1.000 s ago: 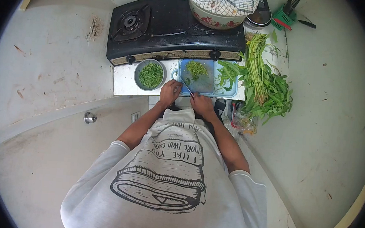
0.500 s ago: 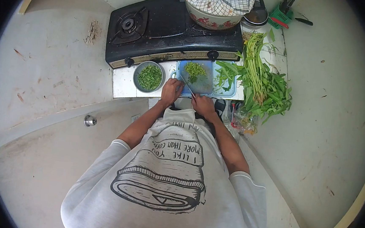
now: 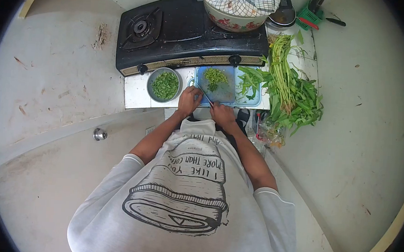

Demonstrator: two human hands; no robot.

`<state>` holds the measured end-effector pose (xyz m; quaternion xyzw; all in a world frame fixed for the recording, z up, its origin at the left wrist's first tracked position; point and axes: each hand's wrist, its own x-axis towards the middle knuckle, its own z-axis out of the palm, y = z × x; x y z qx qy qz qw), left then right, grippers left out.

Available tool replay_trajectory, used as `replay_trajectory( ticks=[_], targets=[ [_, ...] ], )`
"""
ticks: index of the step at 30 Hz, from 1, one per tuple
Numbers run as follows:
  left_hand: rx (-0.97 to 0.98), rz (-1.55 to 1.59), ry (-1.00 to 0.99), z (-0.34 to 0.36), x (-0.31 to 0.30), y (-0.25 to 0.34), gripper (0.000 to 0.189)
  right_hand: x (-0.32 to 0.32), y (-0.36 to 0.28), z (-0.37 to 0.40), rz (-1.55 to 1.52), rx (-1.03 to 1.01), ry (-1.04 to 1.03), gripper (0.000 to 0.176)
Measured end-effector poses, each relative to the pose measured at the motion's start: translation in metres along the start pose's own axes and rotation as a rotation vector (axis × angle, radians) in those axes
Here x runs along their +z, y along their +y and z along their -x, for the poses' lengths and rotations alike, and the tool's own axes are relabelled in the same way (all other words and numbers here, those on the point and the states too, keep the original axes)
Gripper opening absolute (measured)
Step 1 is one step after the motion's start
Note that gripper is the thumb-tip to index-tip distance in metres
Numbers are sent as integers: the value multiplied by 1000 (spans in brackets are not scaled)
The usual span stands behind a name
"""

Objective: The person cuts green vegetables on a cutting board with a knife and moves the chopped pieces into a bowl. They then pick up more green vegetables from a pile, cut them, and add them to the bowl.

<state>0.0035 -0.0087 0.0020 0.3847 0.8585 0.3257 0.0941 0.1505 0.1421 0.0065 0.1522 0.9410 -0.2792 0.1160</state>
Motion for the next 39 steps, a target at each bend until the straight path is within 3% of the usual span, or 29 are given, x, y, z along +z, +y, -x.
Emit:
replay_trajectory(
  ticks=[35, 39],
  targets=[
    [-64, 64, 35, 2, -3, 4, 8, 0, 0, 1, 0, 37, -22, 38],
    [-53, 38, 32, 3, -5, 4, 7, -1, 0, 5, 11, -27, -39, 38]
  ],
)
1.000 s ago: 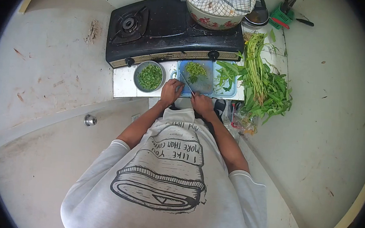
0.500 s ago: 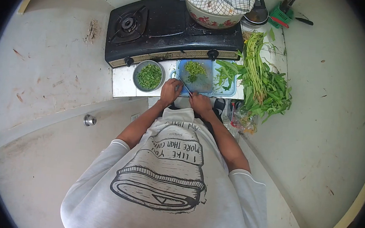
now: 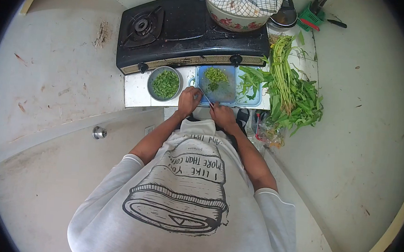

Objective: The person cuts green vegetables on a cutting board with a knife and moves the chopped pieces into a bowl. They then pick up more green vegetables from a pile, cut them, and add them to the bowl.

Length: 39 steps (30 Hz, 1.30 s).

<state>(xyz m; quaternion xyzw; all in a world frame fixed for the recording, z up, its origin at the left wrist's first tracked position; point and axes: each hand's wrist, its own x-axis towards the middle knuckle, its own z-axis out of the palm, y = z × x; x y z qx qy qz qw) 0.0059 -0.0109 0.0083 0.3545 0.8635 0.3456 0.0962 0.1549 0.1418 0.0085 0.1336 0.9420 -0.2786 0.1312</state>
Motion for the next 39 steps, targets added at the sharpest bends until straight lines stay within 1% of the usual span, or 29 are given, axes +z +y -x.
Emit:
replay_trajectory(
  ticks=[4, 7, 11, 13, 20, 23, 26, 32, 35, 39],
  targets=[
    [6, -7, 11, 1, 2, -2, 8, 6, 2, -1, -1, -16, 41, 36],
    [35, -75, -19, 2, 2, -4, 10, 7, -1, -6, -5, -11, 55, 35],
    [46, -36, 4, 6, 0, -2, 9, 6, -3, -9, 22, -9, 62, 35],
    [68, -24, 19, 9, -1, -2, 9, 5, -2, -8, 21, -2, 62, 36],
    [45, -23, 13, 8, 2, -2, 10, 7, 9, -1, -3, 19, 56, 40],
    [39, -2, 11, 9, 4, -6, 10, -7, 0, 3, 7, 52, -7, 39],
    [45, -6, 7, 8, 3, -6, 10, -13, -5, 5, 21, 25, -50, 40],
    [39, -41, 22, 8, 1, -2, 8, -12, -8, -1, 47, 26, -98, 36],
    [35, -55, 25, 8, 1, 0, 8, 7, -1, -11, 25, -39, 50, 37],
    [33, -20, 33, 9, -1, 1, 7, 7, 1, -14, 38, -43, 30, 38]
  ],
)
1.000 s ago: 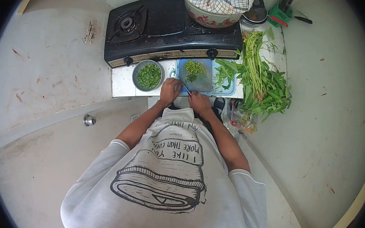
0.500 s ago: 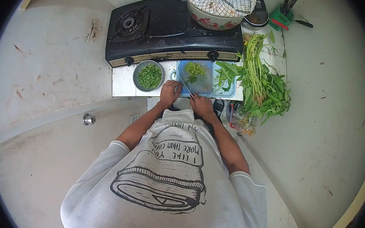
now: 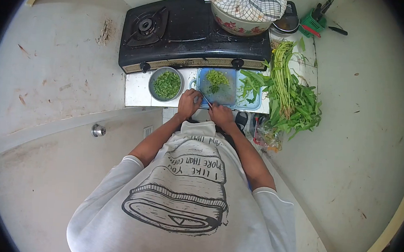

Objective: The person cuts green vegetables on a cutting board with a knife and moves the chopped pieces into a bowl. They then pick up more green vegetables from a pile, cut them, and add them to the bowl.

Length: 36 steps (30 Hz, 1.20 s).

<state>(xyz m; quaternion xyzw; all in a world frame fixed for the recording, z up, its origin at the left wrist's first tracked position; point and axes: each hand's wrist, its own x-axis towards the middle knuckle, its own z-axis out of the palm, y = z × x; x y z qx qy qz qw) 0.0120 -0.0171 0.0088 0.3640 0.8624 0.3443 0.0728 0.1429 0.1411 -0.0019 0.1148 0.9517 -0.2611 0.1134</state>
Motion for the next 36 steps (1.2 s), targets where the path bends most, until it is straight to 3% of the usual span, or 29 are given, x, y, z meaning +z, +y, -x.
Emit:
replay_trajectory(
  ticks=[36],
  targets=[
    [-119, 85, -86, 3, -3, -8, 10, -9, 0, 11, -50, 52, -44, 40]
  ],
)
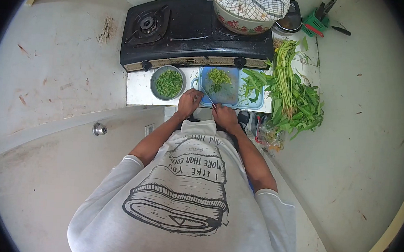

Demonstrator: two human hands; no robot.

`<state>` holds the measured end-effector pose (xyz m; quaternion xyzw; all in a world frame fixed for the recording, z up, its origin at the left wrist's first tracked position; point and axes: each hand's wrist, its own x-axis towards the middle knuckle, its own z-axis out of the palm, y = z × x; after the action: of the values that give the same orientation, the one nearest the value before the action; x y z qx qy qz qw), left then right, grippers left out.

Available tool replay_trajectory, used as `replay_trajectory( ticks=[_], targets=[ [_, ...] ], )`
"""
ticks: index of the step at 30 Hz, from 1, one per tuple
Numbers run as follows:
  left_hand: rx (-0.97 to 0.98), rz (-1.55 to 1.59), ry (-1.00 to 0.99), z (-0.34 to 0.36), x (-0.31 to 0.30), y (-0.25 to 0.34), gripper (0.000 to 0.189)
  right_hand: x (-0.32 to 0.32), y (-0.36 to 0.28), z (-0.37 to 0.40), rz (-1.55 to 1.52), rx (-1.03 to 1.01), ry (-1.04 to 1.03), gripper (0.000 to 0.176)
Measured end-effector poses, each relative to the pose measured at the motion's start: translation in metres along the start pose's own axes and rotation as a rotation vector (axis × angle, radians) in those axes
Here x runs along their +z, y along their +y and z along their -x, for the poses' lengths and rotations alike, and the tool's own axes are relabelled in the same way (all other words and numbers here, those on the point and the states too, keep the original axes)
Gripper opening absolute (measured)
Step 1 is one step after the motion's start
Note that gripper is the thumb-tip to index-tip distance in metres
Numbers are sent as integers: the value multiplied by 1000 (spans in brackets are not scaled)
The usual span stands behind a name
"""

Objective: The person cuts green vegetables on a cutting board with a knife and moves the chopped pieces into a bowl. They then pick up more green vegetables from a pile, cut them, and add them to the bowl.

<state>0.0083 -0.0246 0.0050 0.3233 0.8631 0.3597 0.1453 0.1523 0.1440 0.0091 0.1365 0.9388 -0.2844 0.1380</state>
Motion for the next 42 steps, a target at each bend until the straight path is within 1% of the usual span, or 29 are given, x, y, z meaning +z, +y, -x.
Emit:
replay_trajectory(
  ticks=[2, 4, 7, 10, 14, 19, 23, 29, 37, 40, 42],
  targets=[
    [19, 0, 7, -1, -1, 0, 10, 4, 3, -1, -5, -42, 3, 40],
    [36, 11, 21, -1, -2, 2, 10, 1, 0, 1, 5, -54, 6, 39],
    [7, 17, 12, -1, -3, 3, 9, 0, -3, 1, 25, -67, 20, 37],
    [35, -7, 31, 0, -1, 0, 9, 4, -4, -3, 20, -73, 37, 36],
    [-13, 18, 32, 1, 3, -2, 10, 5, -7, -8, 16, -80, 48, 34],
    [-89, 63, 14, 0, 0, 4, 10, 3, -3, -1, 33, -24, 37, 34],
    [-47, 46, 46, -1, 3, 0, 10, 6, 0, 0, 0, -3, 40, 36],
    [-37, 7, 26, -1, 1, 4, 9, 3, -4, 5, 29, -73, 37, 34],
    [-29, -8, 24, 1, 0, 9, 10, 5, -5, -3, 14, -27, 1, 36],
    [34, -14, 37, 4, -3, 9, 11, 4, -2, -2, 34, -27, 4, 37],
    [27, -5, 25, 5, -4, 7, 12, 3, 0, -1, 32, -17, 10, 38]
  ],
)
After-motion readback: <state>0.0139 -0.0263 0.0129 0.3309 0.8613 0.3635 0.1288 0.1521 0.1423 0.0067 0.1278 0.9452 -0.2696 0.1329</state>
